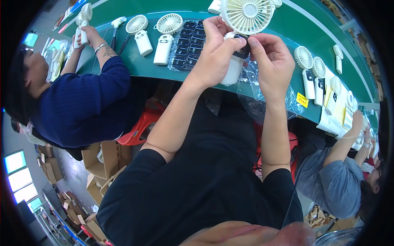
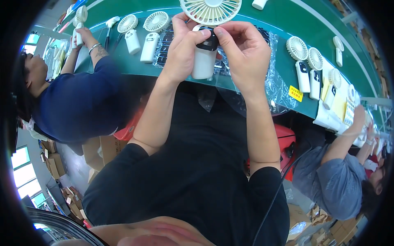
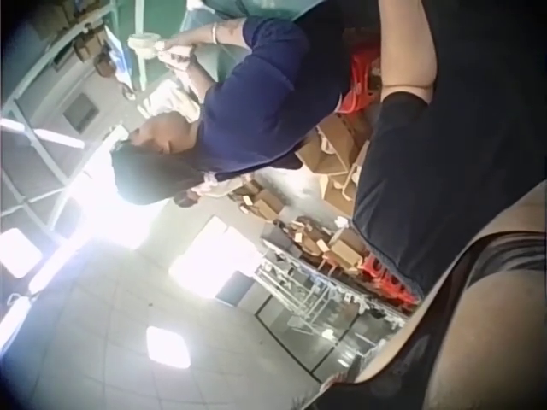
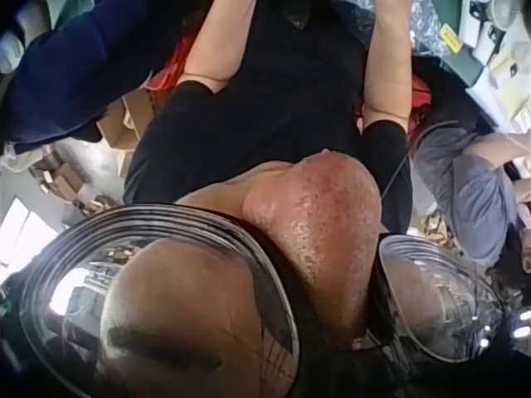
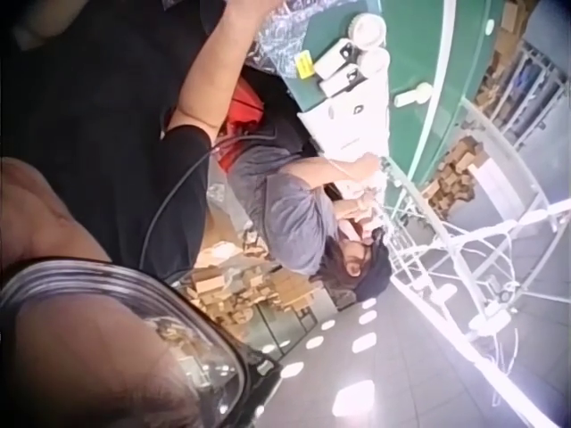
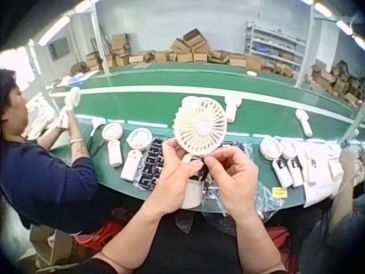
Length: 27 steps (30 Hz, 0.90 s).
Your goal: Assembling small handheld portable fans and packaging them in plastic bags on a factory assembly line.
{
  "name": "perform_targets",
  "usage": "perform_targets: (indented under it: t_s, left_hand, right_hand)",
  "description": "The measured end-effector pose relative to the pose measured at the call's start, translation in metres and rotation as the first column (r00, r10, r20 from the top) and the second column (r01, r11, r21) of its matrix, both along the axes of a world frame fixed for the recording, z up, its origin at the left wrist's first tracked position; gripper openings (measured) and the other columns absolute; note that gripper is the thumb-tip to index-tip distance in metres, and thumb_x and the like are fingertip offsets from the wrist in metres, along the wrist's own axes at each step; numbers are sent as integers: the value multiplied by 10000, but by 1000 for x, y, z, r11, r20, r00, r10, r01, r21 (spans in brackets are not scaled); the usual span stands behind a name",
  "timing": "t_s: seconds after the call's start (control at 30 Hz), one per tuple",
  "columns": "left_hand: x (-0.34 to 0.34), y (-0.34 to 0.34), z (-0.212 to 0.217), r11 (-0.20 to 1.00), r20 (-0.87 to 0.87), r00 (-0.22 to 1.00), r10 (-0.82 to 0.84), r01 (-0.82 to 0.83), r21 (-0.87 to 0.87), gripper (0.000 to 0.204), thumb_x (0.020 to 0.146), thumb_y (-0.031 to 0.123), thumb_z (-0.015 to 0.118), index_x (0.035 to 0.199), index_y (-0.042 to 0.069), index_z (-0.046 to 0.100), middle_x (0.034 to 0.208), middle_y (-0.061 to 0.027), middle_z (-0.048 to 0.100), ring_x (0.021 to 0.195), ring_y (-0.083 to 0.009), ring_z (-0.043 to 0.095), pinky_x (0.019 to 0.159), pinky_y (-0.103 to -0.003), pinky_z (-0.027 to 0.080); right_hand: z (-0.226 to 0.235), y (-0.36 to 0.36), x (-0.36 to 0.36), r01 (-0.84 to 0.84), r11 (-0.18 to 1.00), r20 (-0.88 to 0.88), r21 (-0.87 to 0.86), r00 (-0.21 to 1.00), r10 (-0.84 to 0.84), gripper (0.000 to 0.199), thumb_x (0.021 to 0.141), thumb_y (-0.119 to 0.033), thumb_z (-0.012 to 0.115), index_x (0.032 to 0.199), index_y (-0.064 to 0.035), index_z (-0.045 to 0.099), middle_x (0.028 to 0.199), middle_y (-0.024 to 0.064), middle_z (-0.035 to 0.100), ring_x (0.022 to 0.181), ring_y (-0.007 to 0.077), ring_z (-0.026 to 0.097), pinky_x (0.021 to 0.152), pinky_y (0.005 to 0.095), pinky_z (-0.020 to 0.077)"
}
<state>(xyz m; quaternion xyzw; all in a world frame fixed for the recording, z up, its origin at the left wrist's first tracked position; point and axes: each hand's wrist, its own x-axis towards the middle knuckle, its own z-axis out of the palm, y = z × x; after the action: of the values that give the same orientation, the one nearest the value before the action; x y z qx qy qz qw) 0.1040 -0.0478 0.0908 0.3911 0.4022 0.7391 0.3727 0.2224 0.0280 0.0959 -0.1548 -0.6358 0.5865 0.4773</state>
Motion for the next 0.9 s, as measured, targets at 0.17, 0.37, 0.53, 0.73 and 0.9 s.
perform_targets:
  t_s: [0.17, 0.37, 0.53, 0.73, 0.9]
  left_hand:
    - [5, -8, -1, 998, -26, 1000, 3, -2, 69, 574, 904, 128, 538, 1335, 43, 169, 1286, -187, 485, 1027, -240, 632, 720, -398, 619]
    - [7, -15, -6, 990, -86, 996, -6, 18, 141, 613, 893, 92, 538, 1368, 70, 151, 1331, -166, 441, 1140, -221, 556, 830, -376, 573]
    - [9, -18, -1, 988, -36, 997, -66, 70, 138, 685, 880, 64, 554, 1398, 81, 107, 1379, -164, 385, 1246, -215, 472, 943, -350, 494]
    - [15, -18, 2, 988, -11, 998, -58, 59, 141, 675, 872, 53, 538, 1399, 73, 116, 1382, -163, 385, 1271, -210, 450, 1022, -360, 432]
    - [15, -16, -5, 976, -16, 1000, -27, 29, 214, 660, 861, 54, 529, 1395, 61, 142, 1405, -151, 368, 1313, -206, 402, 1105, -369, 329]
  right_hand:
    - [2, 0, 5, -41, 999, -8, 22, 999, 41, 125, 906, -42, 716, 1009, 17, 677, 902, 36, 688, 799, 73, 633, 681, 204, 519]
    - [1, -10, 8, -35, 999, -34, -8, 999, 35, 117, 903, -49, 723, 989, 12, 672, 892, 31, 685, 777, 60, 621, 601, 199, 508]
    - [1, -19, 7, 32, 999, -47, -29, 998, -33, 121, 901, -55, 729, 987, 5, 668, 881, 20, 676, 768, 52, 607, 608, 192, 494]
    - [-8, -23, 4, 70, 997, -113, 20, 991, -67, 141, 907, -63, 726, 1011, -6, 648, 897, 11, 659, 786, 59, 594, 666, 194, 473]
    - [-14, -22, 5, 8, 998, -107, -66, 994, -15, 187, 959, -128, 667, 1091, -6, 619, 985, 27, 646, 875, 72, 583, 763, 206, 459]
